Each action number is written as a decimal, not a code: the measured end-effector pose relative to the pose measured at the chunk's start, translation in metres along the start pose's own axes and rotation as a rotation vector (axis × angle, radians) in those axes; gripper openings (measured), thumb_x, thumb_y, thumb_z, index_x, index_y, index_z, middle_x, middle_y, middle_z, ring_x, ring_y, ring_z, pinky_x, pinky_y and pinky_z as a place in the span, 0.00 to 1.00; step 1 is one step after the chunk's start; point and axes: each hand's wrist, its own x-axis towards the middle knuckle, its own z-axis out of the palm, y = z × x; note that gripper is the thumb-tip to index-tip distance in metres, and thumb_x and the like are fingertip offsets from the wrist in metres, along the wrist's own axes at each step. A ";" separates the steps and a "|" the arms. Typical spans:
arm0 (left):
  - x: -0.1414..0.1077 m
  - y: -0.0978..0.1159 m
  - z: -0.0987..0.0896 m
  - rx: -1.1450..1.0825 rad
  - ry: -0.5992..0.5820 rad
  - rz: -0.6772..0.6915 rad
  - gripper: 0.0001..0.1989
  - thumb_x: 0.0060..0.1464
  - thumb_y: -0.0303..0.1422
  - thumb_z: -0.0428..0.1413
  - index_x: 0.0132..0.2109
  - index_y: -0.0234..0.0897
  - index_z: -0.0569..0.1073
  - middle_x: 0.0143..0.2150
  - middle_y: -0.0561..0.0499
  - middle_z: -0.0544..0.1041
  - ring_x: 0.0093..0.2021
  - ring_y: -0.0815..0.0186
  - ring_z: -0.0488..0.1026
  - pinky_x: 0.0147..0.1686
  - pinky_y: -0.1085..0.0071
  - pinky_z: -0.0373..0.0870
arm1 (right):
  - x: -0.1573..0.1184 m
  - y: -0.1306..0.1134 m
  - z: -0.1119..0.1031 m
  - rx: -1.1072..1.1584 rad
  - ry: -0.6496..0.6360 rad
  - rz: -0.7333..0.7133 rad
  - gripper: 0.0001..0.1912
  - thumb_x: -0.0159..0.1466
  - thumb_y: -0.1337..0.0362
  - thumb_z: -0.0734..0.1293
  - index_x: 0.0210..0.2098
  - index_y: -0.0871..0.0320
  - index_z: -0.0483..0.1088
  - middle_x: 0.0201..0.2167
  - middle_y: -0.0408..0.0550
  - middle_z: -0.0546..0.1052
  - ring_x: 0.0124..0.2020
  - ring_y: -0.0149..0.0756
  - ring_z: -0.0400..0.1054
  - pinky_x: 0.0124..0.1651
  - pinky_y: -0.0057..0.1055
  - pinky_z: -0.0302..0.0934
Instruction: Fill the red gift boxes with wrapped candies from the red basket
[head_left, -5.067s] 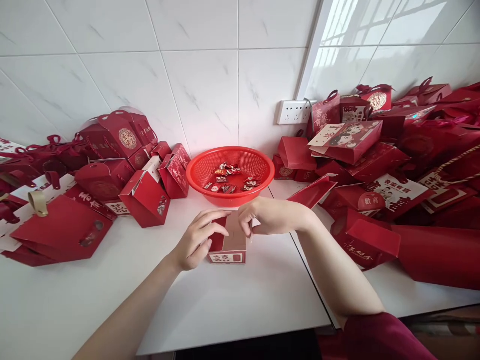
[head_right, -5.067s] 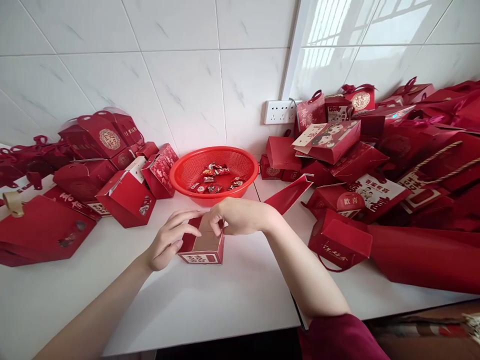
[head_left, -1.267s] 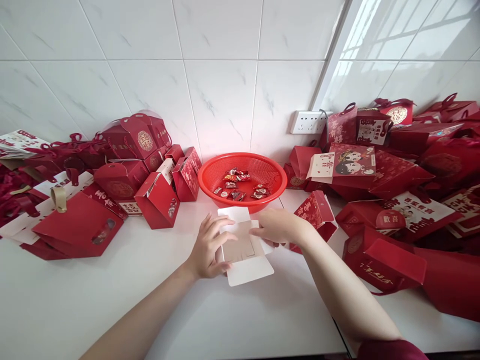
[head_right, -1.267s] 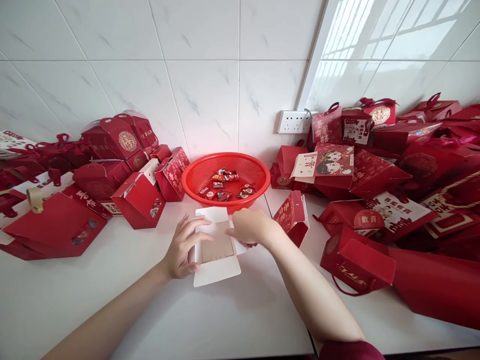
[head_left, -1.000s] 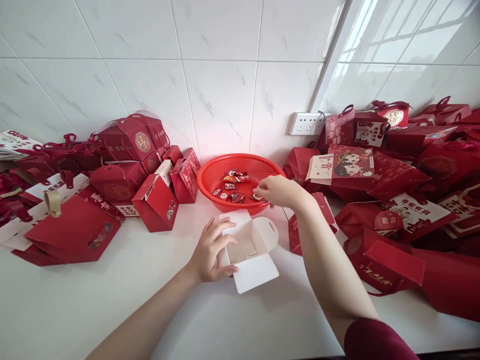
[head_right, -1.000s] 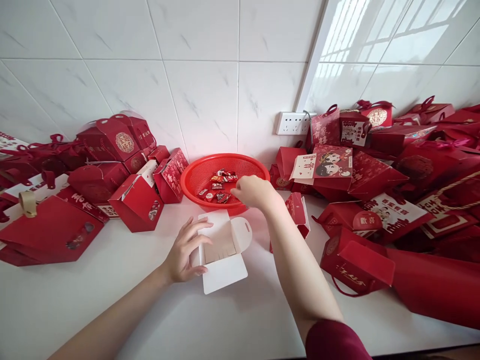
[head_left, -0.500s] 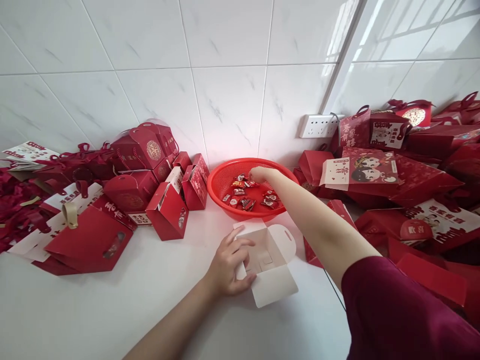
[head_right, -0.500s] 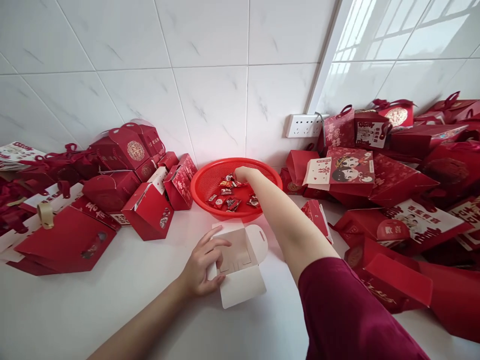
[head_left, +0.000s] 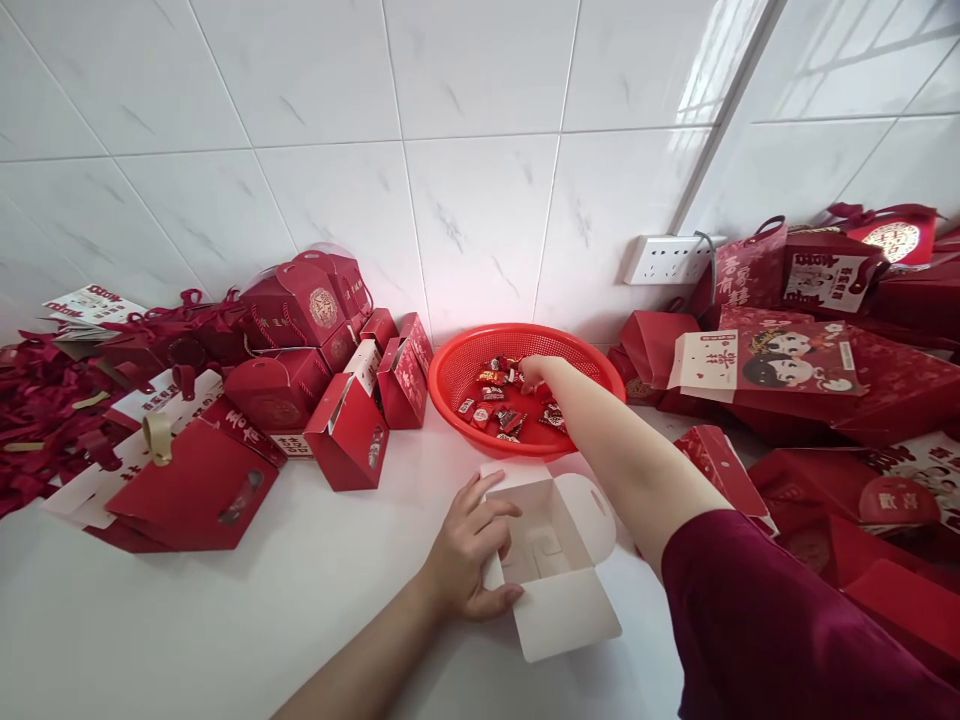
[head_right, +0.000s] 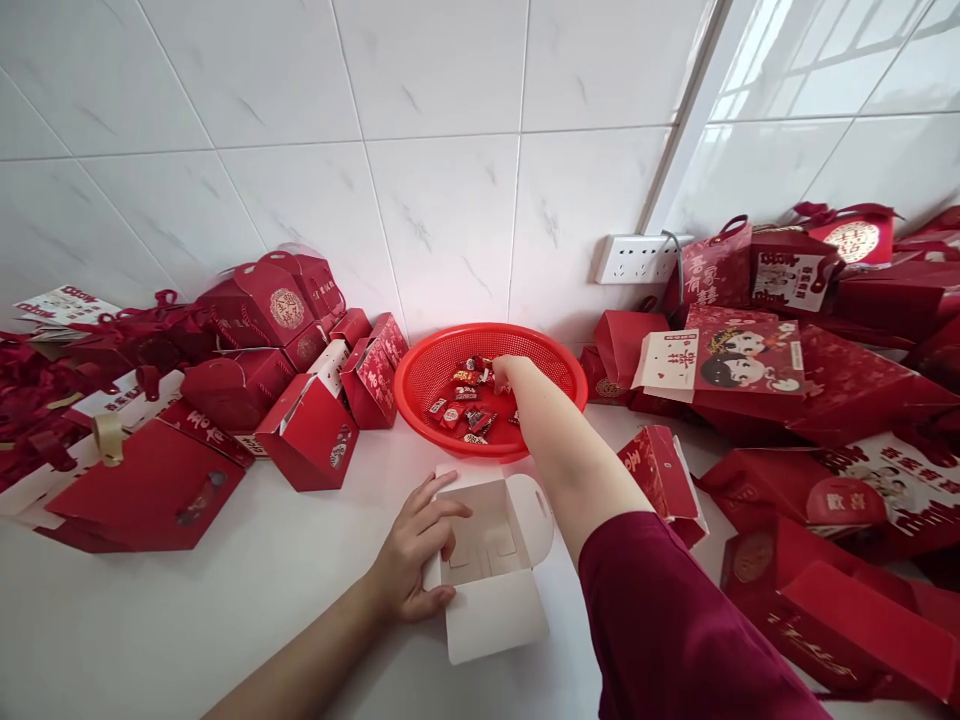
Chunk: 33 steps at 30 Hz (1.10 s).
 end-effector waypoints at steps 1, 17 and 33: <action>0.000 0.000 0.000 -0.002 0.003 -0.001 0.24 0.58 0.56 0.46 0.31 0.40 0.64 0.45 0.41 0.79 0.67 0.43 0.60 0.66 0.44 0.52 | 0.000 0.001 -0.002 0.000 -0.001 0.010 0.18 0.69 0.58 0.67 0.56 0.59 0.68 0.54 0.53 0.72 0.49 0.42 0.71 0.50 0.45 0.70; 0.012 0.005 -0.005 -0.037 -0.064 -0.082 0.13 0.56 0.44 0.50 0.31 0.39 0.67 0.50 0.39 0.76 0.66 0.45 0.58 0.63 0.43 0.57 | -0.193 -0.018 0.018 0.508 0.668 -0.485 0.13 0.65 0.54 0.66 0.43 0.57 0.69 0.41 0.47 0.77 0.41 0.37 0.70 0.45 0.30 0.61; 0.118 0.072 -0.061 -0.594 0.057 -0.359 0.23 0.60 0.46 0.58 0.56 0.36 0.72 0.55 0.41 0.76 0.55 0.50 0.74 0.54 0.56 0.73 | -0.259 -0.022 0.042 0.349 1.039 -0.586 0.24 0.65 0.63 0.69 0.59 0.55 0.64 0.49 0.52 0.77 0.48 0.46 0.70 0.52 0.43 0.62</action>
